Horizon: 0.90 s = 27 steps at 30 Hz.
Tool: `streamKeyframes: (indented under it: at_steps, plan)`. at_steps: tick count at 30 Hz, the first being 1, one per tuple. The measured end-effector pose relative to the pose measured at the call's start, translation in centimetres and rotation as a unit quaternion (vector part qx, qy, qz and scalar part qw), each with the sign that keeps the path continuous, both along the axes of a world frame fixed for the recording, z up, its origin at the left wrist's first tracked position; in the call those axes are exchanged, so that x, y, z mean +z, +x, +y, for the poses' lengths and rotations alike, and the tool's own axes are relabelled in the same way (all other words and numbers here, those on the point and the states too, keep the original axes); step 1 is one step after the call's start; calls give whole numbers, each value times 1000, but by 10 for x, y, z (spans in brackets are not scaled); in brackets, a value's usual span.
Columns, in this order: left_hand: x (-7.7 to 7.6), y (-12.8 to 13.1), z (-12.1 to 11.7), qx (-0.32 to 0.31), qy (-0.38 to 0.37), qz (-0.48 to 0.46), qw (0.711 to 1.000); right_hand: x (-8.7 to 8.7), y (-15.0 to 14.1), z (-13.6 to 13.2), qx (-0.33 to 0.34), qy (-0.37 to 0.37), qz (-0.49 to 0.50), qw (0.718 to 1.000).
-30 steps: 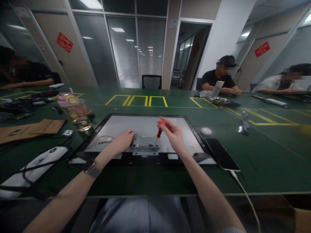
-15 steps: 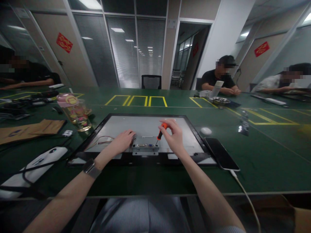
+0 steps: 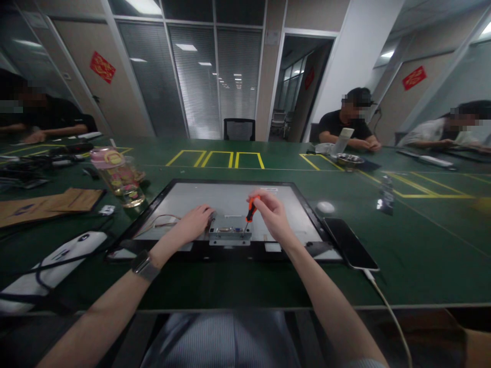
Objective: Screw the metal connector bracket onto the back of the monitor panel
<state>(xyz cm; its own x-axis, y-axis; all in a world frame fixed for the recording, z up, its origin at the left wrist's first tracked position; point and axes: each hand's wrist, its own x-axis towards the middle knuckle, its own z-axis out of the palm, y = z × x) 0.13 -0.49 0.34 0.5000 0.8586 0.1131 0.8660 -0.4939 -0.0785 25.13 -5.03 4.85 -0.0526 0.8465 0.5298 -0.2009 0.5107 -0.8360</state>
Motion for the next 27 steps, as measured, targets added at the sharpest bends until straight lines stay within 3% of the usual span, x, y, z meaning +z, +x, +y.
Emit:
streamKeyframes:
  at_steps: [15, 23, 27]
  plan:
    - [-1, -1, 1, 0, -1, -2, 1000, -1, -1, 0, 66, -28, 11, 997]
    - [-1, 0, 1, -1, 1, 0, 1000, 6, -1, -2, 92, -35, 40, 994]
    - [-2, 0, 1, 0, 1, 1, 1000, 3, 2, 0, 73, -29, 24, 997]
